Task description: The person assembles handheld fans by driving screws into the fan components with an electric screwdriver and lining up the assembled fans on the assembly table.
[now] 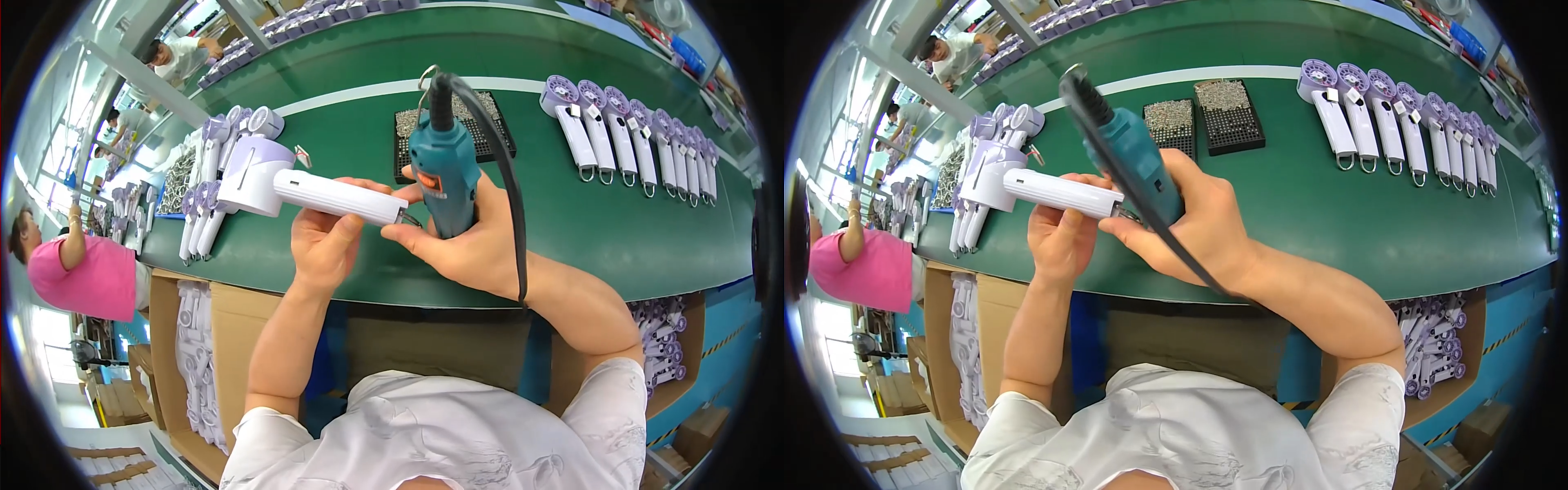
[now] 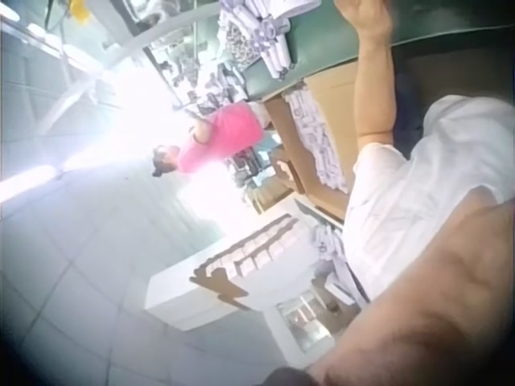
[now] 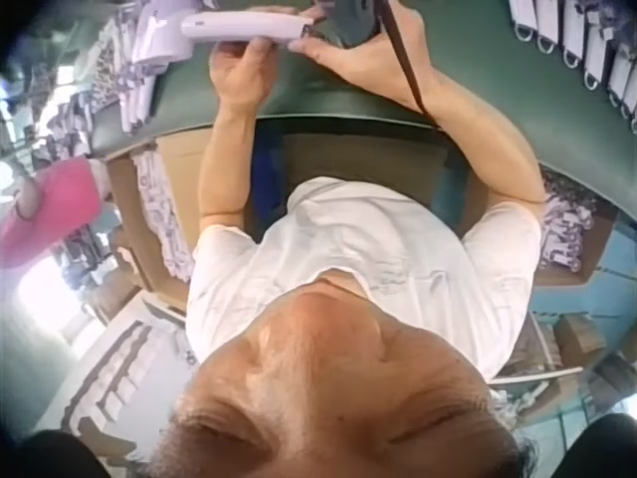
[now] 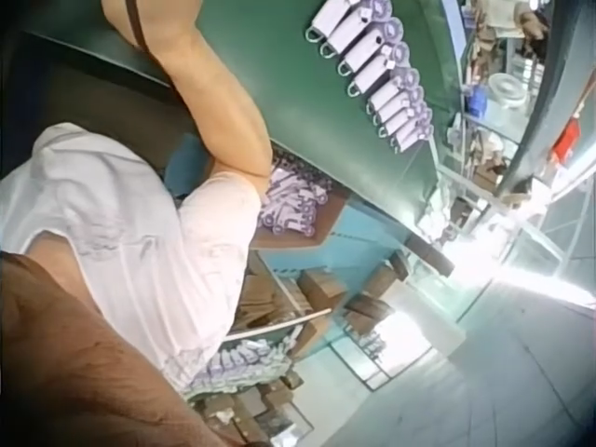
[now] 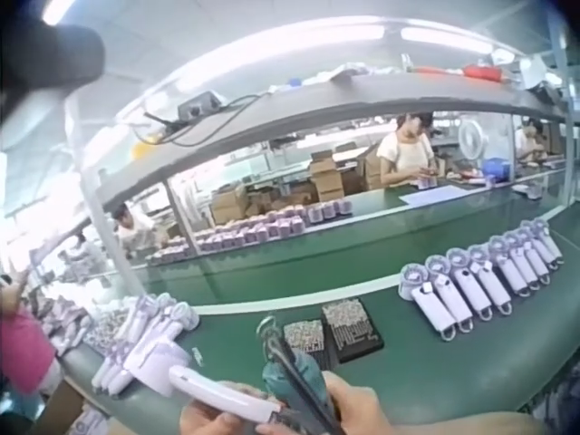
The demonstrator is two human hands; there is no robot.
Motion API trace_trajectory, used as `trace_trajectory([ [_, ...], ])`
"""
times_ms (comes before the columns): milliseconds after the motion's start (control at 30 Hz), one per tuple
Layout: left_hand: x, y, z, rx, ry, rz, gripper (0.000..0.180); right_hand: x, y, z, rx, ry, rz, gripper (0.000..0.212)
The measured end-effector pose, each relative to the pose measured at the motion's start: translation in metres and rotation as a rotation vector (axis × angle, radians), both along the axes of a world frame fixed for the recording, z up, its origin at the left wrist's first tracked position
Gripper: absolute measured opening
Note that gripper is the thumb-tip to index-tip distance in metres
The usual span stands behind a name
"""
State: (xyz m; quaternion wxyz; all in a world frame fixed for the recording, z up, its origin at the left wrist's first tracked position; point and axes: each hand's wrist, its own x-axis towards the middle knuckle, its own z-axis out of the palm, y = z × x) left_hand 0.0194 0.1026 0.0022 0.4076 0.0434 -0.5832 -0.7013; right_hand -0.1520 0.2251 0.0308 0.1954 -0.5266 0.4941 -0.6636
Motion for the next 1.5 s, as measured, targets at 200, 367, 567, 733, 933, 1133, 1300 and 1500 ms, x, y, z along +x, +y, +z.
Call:
trace_trajectory([
  [200, 0.003, 0.000, -0.002, -0.015, 0.027, 0.002, 0.041, -0.004, 0.005, 0.004, -0.018, 0.156, 0.025, 0.055],
  [367, 0.000, -0.005, -0.005, 0.041, 0.032, 0.062, 0.034, -0.005, -0.013, -0.004, -0.111, 0.197, -0.003, 0.058],
  [567, 0.003, -0.043, 0.005, 0.222, -0.003, 0.128, 0.036, -0.031, -0.007, 0.022, 0.037, -0.252, 0.077, 0.028],
  [733, -0.017, -0.107, 0.025, 0.174, -0.280, 0.038, 0.031, -0.063, -0.044, 0.051, -0.253, -0.196, -0.040, 0.024],
  [933, -0.030, -0.122, -0.013, 0.239, -0.510, -0.043, 0.031, -0.051, -0.109, 0.064, -0.338, -0.186, -0.121, 0.025],
  [1133, -0.029, -0.115, -0.008, 0.281, -0.668, -0.089, 0.034, -0.037, -0.147, 0.035, -0.277, -0.215, -0.051, 0.024],
  [1300, -0.031, -0.113, -0.004, 0.271, -0.737, -0.104, 0.034, -0.040, -0.154, 0.016, -0.228, -0.168, -0.033, 0.021],
  [1500, -0.030, -0.113, -0.005, 0.310, -0.740, -0.068, 0.035, -0.042, -0.156, 0.008, -0.192, -0.175, -0.019, 0.022],
])
